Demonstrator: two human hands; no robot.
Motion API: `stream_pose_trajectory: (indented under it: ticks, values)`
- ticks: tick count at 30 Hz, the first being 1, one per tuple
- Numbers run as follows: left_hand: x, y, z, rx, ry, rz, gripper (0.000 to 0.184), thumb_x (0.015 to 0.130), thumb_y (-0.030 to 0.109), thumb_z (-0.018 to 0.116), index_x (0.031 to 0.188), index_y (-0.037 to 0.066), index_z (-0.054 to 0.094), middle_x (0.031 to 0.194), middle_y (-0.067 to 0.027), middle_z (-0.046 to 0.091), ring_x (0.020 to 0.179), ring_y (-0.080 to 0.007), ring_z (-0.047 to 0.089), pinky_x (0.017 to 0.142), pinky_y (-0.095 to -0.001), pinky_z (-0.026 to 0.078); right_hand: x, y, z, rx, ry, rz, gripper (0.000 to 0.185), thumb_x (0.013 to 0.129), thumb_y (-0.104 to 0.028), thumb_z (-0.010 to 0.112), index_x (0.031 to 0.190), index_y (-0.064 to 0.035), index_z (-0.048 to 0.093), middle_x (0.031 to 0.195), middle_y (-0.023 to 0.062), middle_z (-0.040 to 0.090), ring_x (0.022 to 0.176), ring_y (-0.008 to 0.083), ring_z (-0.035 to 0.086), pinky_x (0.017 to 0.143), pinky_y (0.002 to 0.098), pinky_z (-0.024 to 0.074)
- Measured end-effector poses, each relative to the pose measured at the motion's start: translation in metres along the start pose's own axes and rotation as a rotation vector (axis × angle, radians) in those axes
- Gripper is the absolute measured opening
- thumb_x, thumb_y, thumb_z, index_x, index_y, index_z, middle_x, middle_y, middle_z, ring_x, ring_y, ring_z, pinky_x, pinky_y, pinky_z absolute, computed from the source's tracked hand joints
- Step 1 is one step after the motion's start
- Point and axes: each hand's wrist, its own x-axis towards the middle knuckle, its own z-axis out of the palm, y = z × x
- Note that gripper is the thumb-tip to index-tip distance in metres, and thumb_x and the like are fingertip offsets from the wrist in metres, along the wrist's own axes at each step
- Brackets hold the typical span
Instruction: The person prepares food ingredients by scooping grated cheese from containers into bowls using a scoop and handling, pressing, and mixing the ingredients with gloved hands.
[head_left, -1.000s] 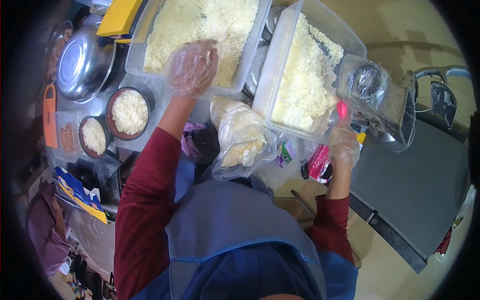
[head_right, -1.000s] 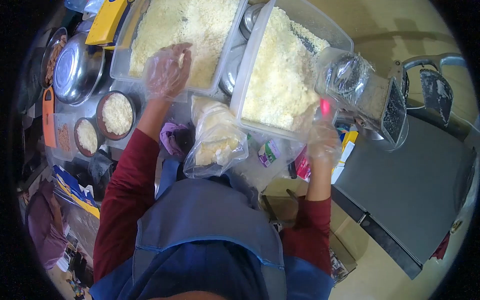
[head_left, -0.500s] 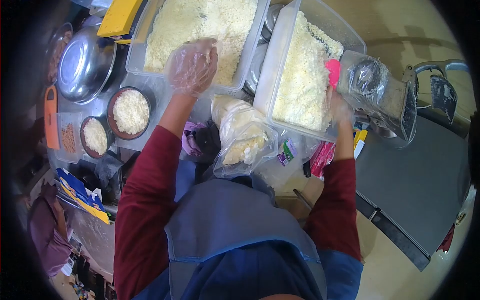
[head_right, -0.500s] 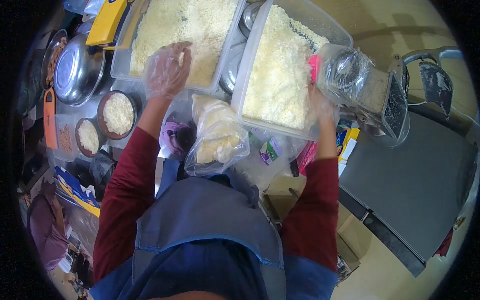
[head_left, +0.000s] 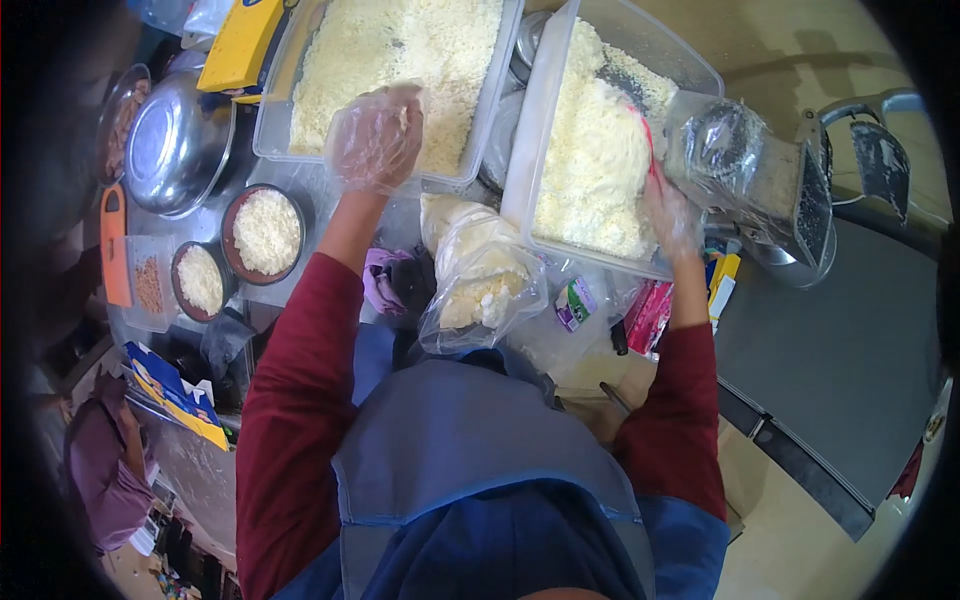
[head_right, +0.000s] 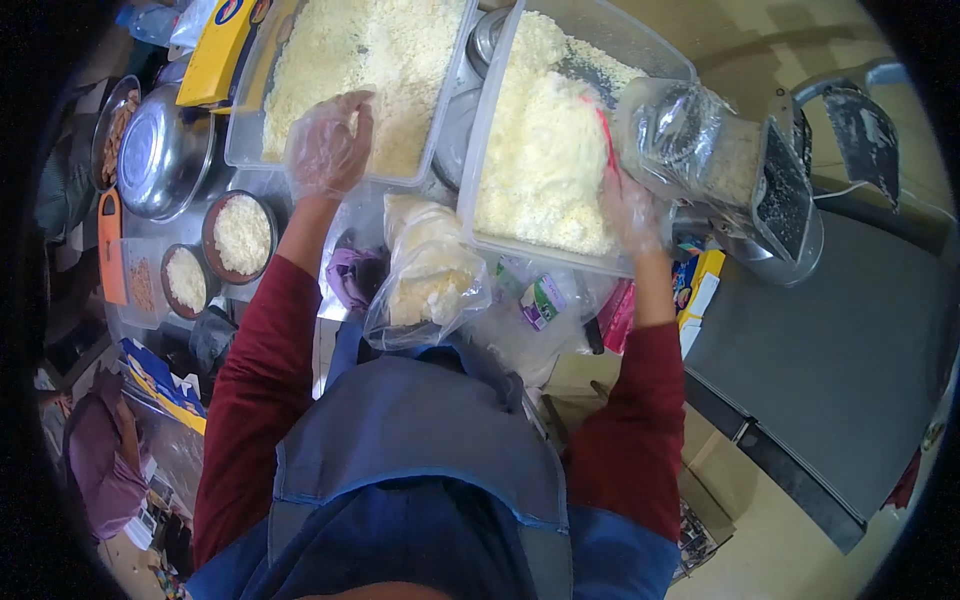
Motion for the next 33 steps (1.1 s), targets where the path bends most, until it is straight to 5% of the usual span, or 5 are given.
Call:
stream_pose_trajectory:
  ticks: [2, 5, 11, 29, 33]
  values:
    - [-0.001, -0.006, 0.007, 0.004, 0.06, 0.043, 0.023, 0.088, 0.029, 0.053, 0.101, 0.016, 0.067, 0.093, -0.0129, 0.067, 0.089, -0.0302, 0.063, 0.078, -0.0405, 0.049, 0.002, 0.008, -0.099, 1.24, -0.279, 0.86, 0.041, 0.098, -0.028, 0.037, 0.126, -0.0013, 0.051, 0.12, 0.0241, 0.056, 0.12, 0.0335, 0.049, 0.102, 0.0417, 0.035]
    - [-0.002, -0.004, 0.005, 0.017, 0.037, 0.024, 0.023, 0.088, 0.028, 0.053, 0.101, 0.015, 0.067, 0.095, -0.0131, 0.067, 0.089, -0.031, 0.063, 0.078, -0.0409, 0.049, -0.003, 0.007, -0.089, 1.008, -0.417, 1.018, 0.045, 0.096, -0.036, 0.036, 0.127, -0.0069, 0.049, 0.11, 0.0216, 0.061, 0.104, 0.038, 0.057, 0.091, 0.0441, 0.0445]
    - [-0.002, -0.002, -0.001, 0.015, -0.024, 0.002, 0.023, 0.087, 0.027, 0.053, 0.099, 0.013, 0.068, 0.095, -0.0142, 0.067, 0.091, -0.0317, 0.062, 0.081, -0.0407, 0.048, 0.028, -0.009, -0.143, 0.9, -0.308, 0.844, 0.038, 0.096, -0.021, 0.041, 0.129, -0.0029, 0.047, 0.071, 0.0163, 0.063, 0.061, 0.0325, 0.064, 0.046, 0.0418, 0.0488]
    - [-0.003, -0.005, 0.005, 0.017, -0.094, -0.071, 0.03, 0.089, 0.032, 0.05, 0.105, 0.013, 0.066, 0.097, -0.0148, 0.067, 0.094, -0.0308, 0.062, 0.083, -0.0394, 0.047, 0.106, -0.011, -0.122, 0.569, -0.297, 0.756, 0.037, 0.091, -0.018, 0.043, 0.122, 0.0007, 0.051, 0.084, 0.0121, 0.064, 0.074, 0.0274, 0.063, 0.065, 0.0393, 0.0512]
    - [-0.001, -0.013, 0.009, 0.032, -0.067, -0.023, 0.028, 0.089, 0.029, 0.051, 0.105, 0.012, 0.066, 0.097, -0.0146, 0.067, 0.094, -0.0301, 0.063, 0.084, -0.0379, 0.048, 0.048, -0.045, -0.072, 0.489, 0.122, 0.62, 0.04, 0.09, -0.017, 0.046, 0.126, -0.0009, 0.05, 0.084, 0.0102, 0.062, 0.07, 0.0255, 0.061, 0.058, 0.0398, 0.0497]
